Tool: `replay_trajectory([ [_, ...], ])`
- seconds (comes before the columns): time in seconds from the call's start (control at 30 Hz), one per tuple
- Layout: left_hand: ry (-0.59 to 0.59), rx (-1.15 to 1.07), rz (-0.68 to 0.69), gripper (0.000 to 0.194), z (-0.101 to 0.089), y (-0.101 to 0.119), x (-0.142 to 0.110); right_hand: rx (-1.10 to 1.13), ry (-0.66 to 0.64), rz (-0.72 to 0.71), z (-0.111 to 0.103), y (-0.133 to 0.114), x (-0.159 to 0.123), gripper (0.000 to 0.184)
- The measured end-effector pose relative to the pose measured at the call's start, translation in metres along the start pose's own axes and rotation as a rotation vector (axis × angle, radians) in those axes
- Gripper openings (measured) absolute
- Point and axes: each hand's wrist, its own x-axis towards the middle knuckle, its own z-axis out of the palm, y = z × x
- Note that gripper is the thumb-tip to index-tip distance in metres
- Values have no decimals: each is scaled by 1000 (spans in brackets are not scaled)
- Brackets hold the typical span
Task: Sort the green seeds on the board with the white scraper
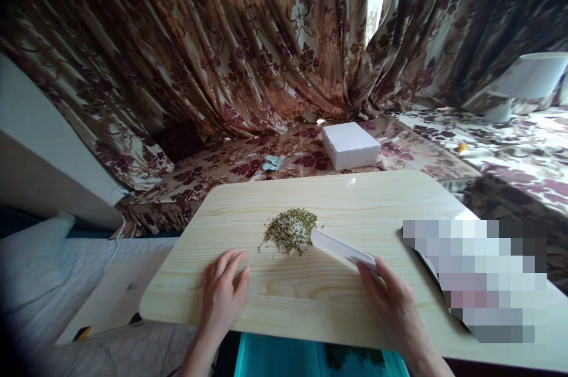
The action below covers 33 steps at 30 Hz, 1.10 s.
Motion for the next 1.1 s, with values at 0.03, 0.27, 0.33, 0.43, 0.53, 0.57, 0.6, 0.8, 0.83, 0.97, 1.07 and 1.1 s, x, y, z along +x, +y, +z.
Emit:
replay_trajectory([
  [0.03, 2, -1, 1, 32, 0, 0, 0, 1, -5, -2, 0, -1, 0, 28],
  [0.27, 0, -6, -15, 32, -1, 1, 1, -2, -22, -29, -1, -8, -1, 25],
  [0.33, -10, -9, -15, 31, -1, 2, 1, 5, -18, -42, -1, -6, -1, 27],
  [0.43, -11, -15, -12, 31, -2, 2, 2, 8, 1, -64, 0, -2, 0, 27],
  [0.53, -10, -23, -12, 31, -2, 2, 2, 16, 22, -80, 1, 1, 0, 29],
  [0.57, -10, -23, -14, 30, -2, 2, 2, 14, 24, -84, 1, 1, 0, 29],
  [0.6, -11, -22, -15, 30, -2, 2, 2, 8, 19, -89, 1, 1, 0, 29],
  [0.8, -15, -27, -17, 29, -3, 3, 1, -40, 19, -118, 2, -1, 0, 29],
  [0.83, -14, -27, -18, 29, -3, 3, 1, -40, 15, -120, 2, -1, 0, 30],
  [0.97, -6, -27, -13, 30, -2, 3, 1, -32, -23, -139, -1, -5, -1, 30],
  [1.07, 1, -29, -7, 29, -2, 2, 2, -30, -26, -158, -1, -9, -1, 30],
  [1.1, 3, -29, -5, 29, -2, 2, 2, -33, -20, -158, -1, -9, -1, 29],
])
